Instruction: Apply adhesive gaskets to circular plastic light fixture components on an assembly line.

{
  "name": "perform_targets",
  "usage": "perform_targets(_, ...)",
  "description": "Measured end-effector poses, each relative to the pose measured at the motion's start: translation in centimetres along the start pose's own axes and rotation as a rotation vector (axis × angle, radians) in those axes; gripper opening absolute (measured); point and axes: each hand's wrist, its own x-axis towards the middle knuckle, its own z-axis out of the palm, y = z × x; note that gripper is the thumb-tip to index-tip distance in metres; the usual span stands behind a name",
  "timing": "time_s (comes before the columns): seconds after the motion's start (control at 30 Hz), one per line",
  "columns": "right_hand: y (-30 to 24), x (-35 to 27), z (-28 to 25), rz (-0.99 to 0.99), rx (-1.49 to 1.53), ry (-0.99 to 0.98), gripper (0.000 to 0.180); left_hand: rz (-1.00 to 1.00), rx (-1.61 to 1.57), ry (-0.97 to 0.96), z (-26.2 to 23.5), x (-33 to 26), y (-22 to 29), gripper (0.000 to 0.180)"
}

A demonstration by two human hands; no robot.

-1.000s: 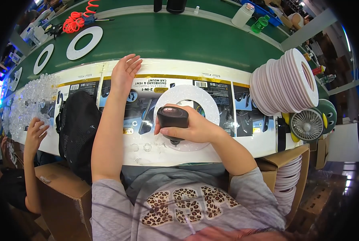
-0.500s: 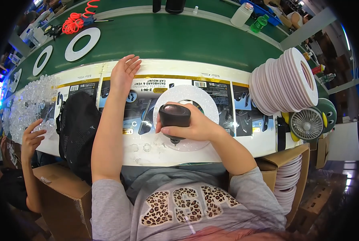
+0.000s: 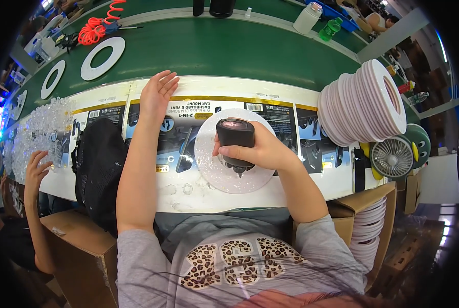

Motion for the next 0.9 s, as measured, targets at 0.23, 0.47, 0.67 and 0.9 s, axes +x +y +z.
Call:
perform_targets(0.23, 0.11, 0.11, 0.18, -0.01, -0.001, 0.004, 0.02, 0.008, 0.002, -0.008, -0.05, 0.15, 0.0, 0.035)
perform_targets(0.47, 0.39, 0.18, 0.21, 0.011, -0.009, -0.006, 0.021, 0.013, 0.004, -0.016, -0.02, 0.05, 0.01, 0.035)
perform_targets(0.67, 0.35, 0.22, 0.31, 0.008, 0.005, -0.013, 0.021, 0.01, 0.007, -0.007, 0.06, 0.01, 0.06, 0.035)
perform_targets(0.9, 0.25, 0.25, 0.26, 0.02, -0.054, -0.008, 0.02, 0.013, 0.021, -0.009, 0.14, -0.16, 0.11, 0.035)
